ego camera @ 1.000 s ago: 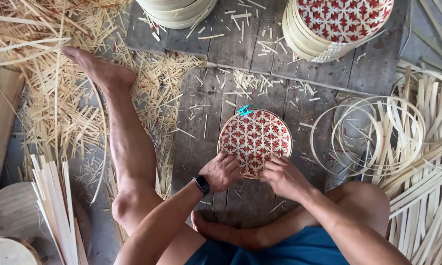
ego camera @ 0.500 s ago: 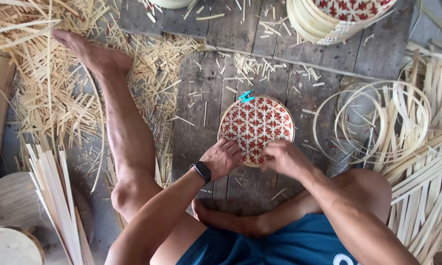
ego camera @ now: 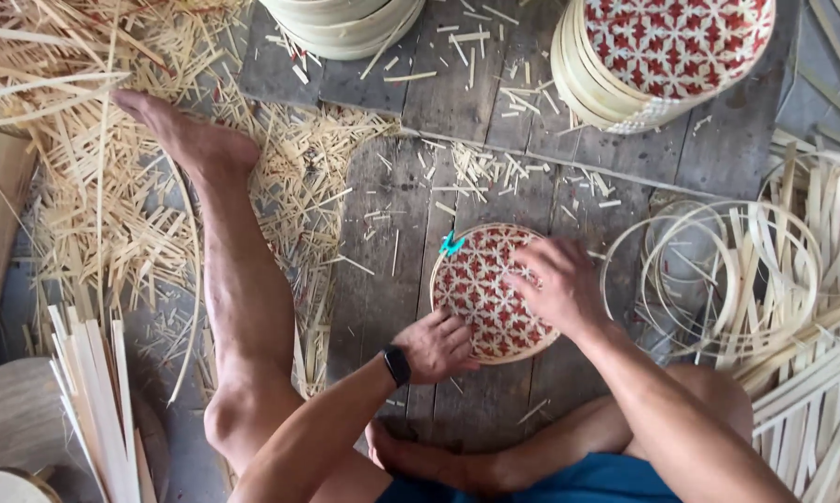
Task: The person sits on the floor fitting a woven bamboo tray into a circular bamboo rim, pressing the tray edge into the rim ring by hand and working around the circumference. They use a small blue clip to hold the tray to the rim, reposition the assembly, and press the edges to seat the tray.
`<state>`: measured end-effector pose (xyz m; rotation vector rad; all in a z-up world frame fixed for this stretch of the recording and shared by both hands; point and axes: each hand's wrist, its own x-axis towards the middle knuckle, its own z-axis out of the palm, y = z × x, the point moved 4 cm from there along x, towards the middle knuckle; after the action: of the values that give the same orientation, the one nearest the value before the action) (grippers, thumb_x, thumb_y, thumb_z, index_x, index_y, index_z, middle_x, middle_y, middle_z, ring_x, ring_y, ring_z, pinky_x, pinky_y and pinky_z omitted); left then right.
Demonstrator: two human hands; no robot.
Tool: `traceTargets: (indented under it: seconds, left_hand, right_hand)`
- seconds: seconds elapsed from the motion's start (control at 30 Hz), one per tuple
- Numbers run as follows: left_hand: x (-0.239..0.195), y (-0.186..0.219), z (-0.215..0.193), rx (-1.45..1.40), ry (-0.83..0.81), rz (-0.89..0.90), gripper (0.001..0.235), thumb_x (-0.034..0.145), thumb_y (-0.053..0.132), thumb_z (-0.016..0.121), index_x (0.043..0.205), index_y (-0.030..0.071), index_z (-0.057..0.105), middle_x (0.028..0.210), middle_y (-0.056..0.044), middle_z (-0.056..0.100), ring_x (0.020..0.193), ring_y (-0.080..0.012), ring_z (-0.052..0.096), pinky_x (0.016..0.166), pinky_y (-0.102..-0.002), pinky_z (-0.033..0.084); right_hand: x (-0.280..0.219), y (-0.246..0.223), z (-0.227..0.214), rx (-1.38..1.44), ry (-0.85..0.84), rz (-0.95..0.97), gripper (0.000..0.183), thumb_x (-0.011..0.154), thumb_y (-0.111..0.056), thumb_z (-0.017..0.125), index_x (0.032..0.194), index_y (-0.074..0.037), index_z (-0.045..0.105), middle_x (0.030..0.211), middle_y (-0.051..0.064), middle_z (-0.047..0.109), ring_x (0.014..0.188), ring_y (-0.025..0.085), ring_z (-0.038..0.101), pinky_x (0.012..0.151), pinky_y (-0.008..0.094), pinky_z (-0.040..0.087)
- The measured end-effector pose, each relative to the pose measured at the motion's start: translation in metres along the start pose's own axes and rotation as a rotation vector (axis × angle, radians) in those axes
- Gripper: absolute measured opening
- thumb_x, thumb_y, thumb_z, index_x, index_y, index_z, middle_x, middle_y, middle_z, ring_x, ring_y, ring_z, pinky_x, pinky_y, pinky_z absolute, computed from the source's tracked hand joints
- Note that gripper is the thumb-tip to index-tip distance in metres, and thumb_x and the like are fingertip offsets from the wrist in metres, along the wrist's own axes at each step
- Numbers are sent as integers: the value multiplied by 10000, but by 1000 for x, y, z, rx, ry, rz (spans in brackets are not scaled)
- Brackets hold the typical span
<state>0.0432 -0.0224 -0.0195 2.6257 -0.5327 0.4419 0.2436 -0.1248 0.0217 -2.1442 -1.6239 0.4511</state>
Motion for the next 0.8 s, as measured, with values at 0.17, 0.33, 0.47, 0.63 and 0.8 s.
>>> traceTargets:
  seconds: [0.17, 0.33, 0.47, 0.63, 0.8]
  left_hand:
    - [7, 1, -8, -20, -101, -28, 381, 974, 440, 656, 836, 86, 662, 918, -70, 630, 957, -262, 609, 942, -416, 469]
    - [3, -6, -2, -54, -97, -68, 385, 977, 451, 654, 849, 88, 663, 886, -56, 607, 920, -251, 595, 922, -409, 466]
    - [3, -4, -4, -46, -98, -53, 384, 999, 452, 645, 863, 94, 669, 903, -46, 617, 927, -245, 596, 920, -405, 462]
    - [3, 4, -3, -50, -123, -66, 393, 974, 454, 648, 843, 84, 674, 888, -57, 623, 914, -253, 603, 928, -415, 477]
    - [3, -8, -3, -88, -65, -52, 392, 946, 445, 657, 827, 71, 663, 911, -81, 638, 925, -271, 616, 913, -422, 487]
  right_hand:
    - [56, 34, 26, -72, 333, 168, 345, 720, -231, 864, 1032, -130, 757, 992, 46, 677, 972, 248, 626, 878, 381, 522]
    - [73, 48, 29, 117, 169, 314, 265, 753, -305, 888, 936, -147, 780, 873, 22, 642, 861, 199, 611, 768, 350, 519]
    - [65, 62, 44, 168, 164, 430, 236, 791, -361, 851, 884, -155, 785, 847, -8, 643, 802, 162, 599, 696, 343, 504]
    - [67, 37, 33, 60, 218, 303, 292, 808, -402, 837, 896, -135, 755, 863, -2, 624, 808, 166, 584, 673, 341, 497]
    - [73, 31, 41, -159, 414, -81, 308, 801, -378, 833, 865, -100, 719, 841, 6, 601, 843, 188, 574, 773, 336, 511]
